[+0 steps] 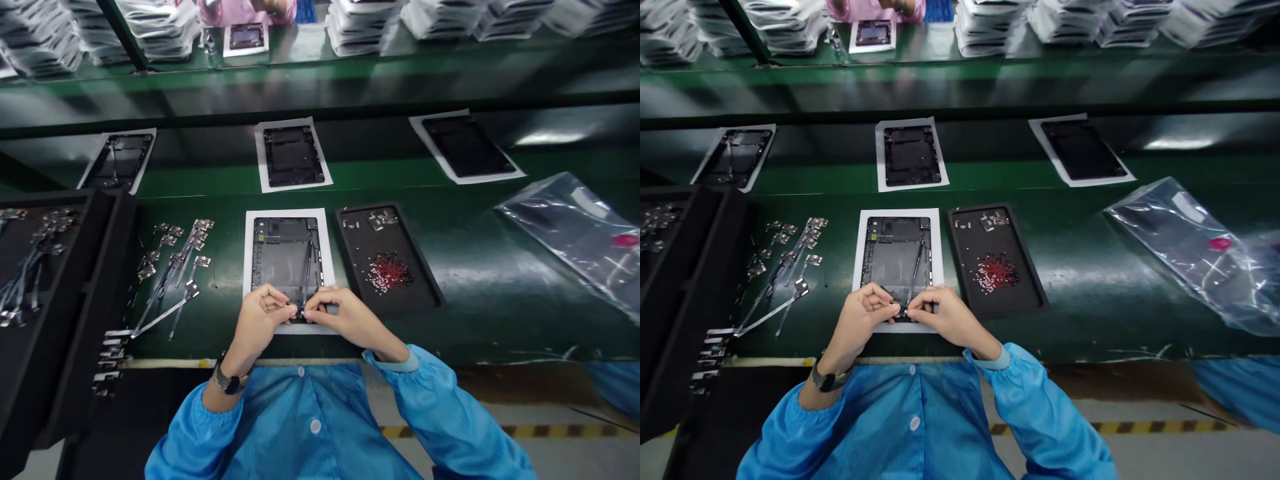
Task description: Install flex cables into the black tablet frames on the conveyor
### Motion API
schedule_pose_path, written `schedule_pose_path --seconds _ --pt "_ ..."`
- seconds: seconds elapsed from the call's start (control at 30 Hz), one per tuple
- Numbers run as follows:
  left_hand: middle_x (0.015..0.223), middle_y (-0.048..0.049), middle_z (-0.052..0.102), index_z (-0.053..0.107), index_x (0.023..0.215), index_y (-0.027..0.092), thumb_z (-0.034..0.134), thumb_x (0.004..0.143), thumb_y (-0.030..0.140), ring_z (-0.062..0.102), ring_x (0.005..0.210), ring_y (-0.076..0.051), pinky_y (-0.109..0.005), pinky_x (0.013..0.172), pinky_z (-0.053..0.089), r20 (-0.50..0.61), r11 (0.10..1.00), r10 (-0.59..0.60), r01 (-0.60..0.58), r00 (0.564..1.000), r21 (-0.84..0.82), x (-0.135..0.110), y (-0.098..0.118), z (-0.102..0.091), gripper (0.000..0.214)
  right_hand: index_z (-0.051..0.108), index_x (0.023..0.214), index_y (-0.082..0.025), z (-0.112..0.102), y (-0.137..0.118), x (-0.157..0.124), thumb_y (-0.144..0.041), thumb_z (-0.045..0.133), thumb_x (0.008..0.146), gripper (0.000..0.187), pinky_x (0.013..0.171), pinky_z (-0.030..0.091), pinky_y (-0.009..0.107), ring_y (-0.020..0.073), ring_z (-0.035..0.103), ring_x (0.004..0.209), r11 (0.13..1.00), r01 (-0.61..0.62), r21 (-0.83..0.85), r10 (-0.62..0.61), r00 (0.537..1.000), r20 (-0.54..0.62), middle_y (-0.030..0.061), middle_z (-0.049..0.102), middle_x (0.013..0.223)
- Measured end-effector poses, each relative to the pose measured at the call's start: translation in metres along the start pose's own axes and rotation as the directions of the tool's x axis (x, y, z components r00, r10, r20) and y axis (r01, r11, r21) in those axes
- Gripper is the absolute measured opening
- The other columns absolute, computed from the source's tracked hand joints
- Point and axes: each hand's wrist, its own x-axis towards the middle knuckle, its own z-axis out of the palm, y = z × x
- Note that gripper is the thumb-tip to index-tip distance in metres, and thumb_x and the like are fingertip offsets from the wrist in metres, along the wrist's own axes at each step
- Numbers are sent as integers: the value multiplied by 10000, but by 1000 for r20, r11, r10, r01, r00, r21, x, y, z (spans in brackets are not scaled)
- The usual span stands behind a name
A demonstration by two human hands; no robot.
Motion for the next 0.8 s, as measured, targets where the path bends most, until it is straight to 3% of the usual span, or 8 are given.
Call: schedule_pose_path --seconds 0.17,0.8 --pt "545 19 635 552 689 160 833 601 238 619 499 -119 -223 541 489 63 999 -42 44 997 -23 2 2 0 305 728 725 -185 -3 1 -2 -330 691 847 194 746 457 310 167 592 708 1000 -3 6 4 1000 -7 28 677 708" --pt "538 14 645 544 671 163 836 576 218 633 497 -124 -226 533 514 9 998 -48 48 999 -45 -1 1 6 312 726 691 -175 -4 2 1 -357 695 827 230 678 489 292 170 618 680 996 -31 89 28 999 33 48 720 711"
